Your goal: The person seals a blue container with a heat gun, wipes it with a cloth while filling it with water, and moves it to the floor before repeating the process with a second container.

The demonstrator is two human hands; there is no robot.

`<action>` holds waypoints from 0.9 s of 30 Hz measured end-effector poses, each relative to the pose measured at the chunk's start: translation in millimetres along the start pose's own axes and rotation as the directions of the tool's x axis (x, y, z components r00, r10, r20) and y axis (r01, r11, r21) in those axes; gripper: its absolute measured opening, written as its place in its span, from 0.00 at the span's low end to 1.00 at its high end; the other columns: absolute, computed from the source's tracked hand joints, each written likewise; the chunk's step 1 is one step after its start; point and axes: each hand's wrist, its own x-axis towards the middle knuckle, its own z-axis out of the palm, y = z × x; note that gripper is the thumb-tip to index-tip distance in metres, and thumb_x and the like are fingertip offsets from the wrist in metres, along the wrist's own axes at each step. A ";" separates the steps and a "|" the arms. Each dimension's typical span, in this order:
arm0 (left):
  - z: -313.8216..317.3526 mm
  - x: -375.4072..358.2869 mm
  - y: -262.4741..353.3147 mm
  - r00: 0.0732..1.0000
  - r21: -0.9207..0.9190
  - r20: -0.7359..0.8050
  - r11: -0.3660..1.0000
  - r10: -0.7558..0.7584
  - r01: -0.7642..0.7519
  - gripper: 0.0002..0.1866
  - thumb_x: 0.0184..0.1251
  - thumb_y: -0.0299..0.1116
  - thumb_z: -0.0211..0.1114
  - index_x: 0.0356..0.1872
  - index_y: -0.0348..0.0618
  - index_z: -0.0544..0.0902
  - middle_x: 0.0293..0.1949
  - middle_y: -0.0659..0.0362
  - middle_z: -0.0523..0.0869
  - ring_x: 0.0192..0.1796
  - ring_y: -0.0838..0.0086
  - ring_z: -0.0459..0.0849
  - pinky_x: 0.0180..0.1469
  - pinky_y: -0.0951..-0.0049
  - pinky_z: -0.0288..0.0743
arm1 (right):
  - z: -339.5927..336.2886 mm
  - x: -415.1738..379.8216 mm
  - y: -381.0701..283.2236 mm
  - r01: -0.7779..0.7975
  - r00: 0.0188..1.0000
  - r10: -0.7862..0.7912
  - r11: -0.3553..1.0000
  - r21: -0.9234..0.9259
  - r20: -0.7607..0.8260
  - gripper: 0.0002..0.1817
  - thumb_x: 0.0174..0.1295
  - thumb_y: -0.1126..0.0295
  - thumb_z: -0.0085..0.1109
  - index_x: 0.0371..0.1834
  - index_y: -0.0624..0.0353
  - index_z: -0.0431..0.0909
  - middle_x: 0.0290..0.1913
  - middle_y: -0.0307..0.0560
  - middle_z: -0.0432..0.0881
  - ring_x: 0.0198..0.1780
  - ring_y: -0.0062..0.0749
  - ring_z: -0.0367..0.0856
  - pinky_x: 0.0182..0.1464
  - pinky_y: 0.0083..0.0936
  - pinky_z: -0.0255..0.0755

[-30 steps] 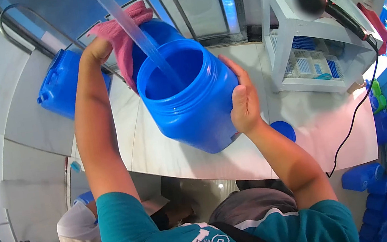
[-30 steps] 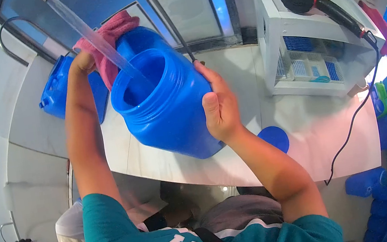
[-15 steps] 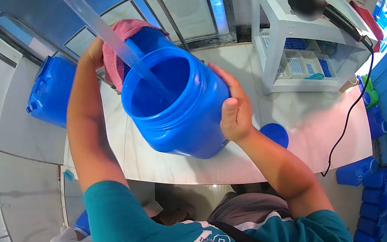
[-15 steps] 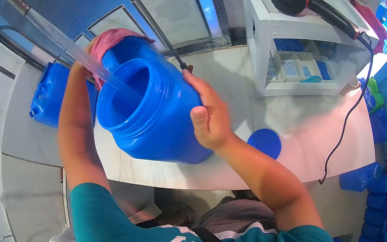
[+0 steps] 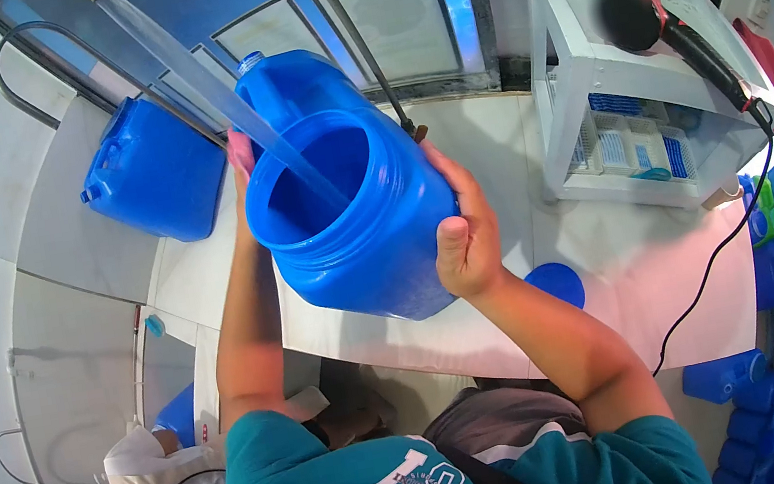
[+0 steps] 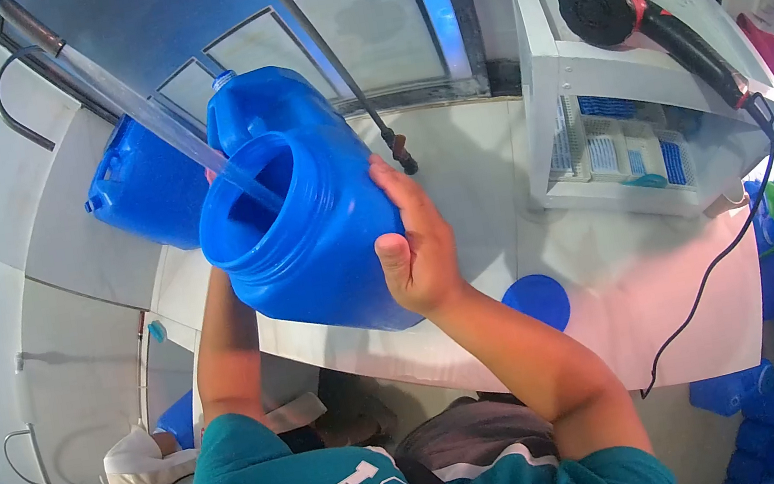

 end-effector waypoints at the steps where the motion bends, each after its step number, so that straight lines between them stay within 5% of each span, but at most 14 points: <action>1: -18.2 8.8 -0.2 0.999 0.020 -0.026 1.000 -0.018 0.019 0.40 0.76 0.55 0.59 0.79 0.41 0.58 0.72 0.49 0.71 0.70 0.61 0.75 0.71 0.61 0.71 | 0.9 -0.2 1.6 0.013 1.000 -0.013 1.000 0.005 -0.008 0.42 0.76 0.39 0.42 0.72 0.71 0.65 0.70 0.65 0.72 0.71 0.53 0.73 0.72 0.38 0.64; 6: -61.1 47.0 -45.0 0.977 0.098 -0.189 0.987 -0.104 0.124 0.40 0.75 0.55 0.60 0.77 0.41 0.61 0.70 0.50 0.73 0.68 0.62 0.76 0.69 0.61 0.73 | 5.8 -2.6 6.3 0.020 0.999 -0.019 1.000 0.012 -0.032 0.42 0.76 0.38 0.42 0.72 0.70 0.65 0.70 0.64 0.73 0.71 0.53 0.73 0.72 0.38 0.65; 17: 61.5 -166.6 -105.0 0.818 0.165 -0.476 0.881 -0.323 0.444 0.39 0.73 0.56 0.63 0.75 0.41 0.65 0.67 0.51 0.76 0.64 0.63 0.79 0.67 0.60 0.75 | 3.4 -4.0 3.7 0.042 0.998 -0.042 0.999 0.004 -0.038 0.38 0.77 0.41 0.44 0.70 0.69 0.68 0.67 0.62 0.74 0.67 0.55 0.75 0.69 0.39 0.67; 19: 115.9 -174.0 -86.7 0.702 0.114 -0.691 0.932 -0.175 0.345 0.36 0.71 0.56 0.65 0.70 0.45 0.68 0.62 0.52 0.78 0.60 0.63 0.80 0.58 0.59 0.78 | 1.1 -1.0 4.4 0.062 0.997 -0.061 0.998 0.016 -0.046 0.37 0.77 0.42 0.45 0.70 0.69 0.68 0.66 0.62 0.75 0.65 0.54 0.77 0.68 0.40 0.67; 21: 168.1 -172.5 -55.4 0.517 0.095 -0.855 0.970 -0.035 0.223 0.33 0.68 0.56 0.67 0.66 0.49 0.72 0.58 0.52 0.80 0.55 0.64 0.81 0.50 0.57 0.81 | -5.0 1.5 3.0 0.249 0.958 -0.284 0.883 -0.399 -0.031 0.34 0.75 0.45 0.51 0.68 0.67 0.70 0.60 0.58 0.78 0.56 0.50 0.80 0.63 0.41 0.68; 22: 183.5 -169.7 -35.6 0.514 0.104 -0.857 0.970 -0.025 0.220 0.33 0.68 0.56 0.67 0.66 0.49 0.72 0.58 0.52 0.80 0.55 0.64 0.81 0.50 0.57 0.81 | -5.6 -1.1 -0.2 0.253 0.958 -0.286 0.886 -0.389 -0.031 0.34 0.75 0.45 0.51 0.68 0.67 0.70 0.60 0.58 0.78 0.56 0.50 0.80 0.63 0.41 0.68; 24: 214.6 -159.1 9.1 0.791 0.677 -0.611 0.536 0.027 0.504 0.30 0.63 0.49 0.70 0.62 0.45 0.75 0.55 0.50 0.81 0.56 0.57 0.81 0.51 0.57 0.80 | -8.0 -9.8 -7.2 0.237 0.945 -0.314 0.847 -0.476 -0.088 0.30 0.74 0.50 0.56 0.66 0.64 0.71 0.56 0.55 0.78 0.53 0.45 0.78 0.60 0.42 0.67; 25: 227.3 -152.8 29.3 0.882 0.863 -0.467 0.190 -0.054 0.469 0.30 0.60 0.46 0.72 0.60 0.44 0.76 0.54 0.48 0.81 0.56 0.54 0.80 0.52 0.56 0.79 | -13.4 -17.5 -10.4 0.244 0.943 -0.320 0.849 -0.468 -0.089 0.30 0.74 0.50 0.56 0.66 0.64 0.71 0.56 0.55 0.78 0.53 0.45 0.78 0.60 0.42 0.67; 27: 243.3 -148.1 53.3 0.894 0.877 -0.271 -0.473 -0.357 0.078 0.28 0.54 0.39 0.75 0.56 0.40 0.80 0.51 0.46 0.83 0.56 0.48 0.80 0.54 0.56 0.78 | -32.4 -45.6 -18.8 0.284 0.929 -0.250 0.954 -0.093 0.272 0.29 0.70 0.56 0.63 0.67 0.62 0.71 0.58 0.55 0.74 0.57 0.42 0.75 0.59 0.42 0.67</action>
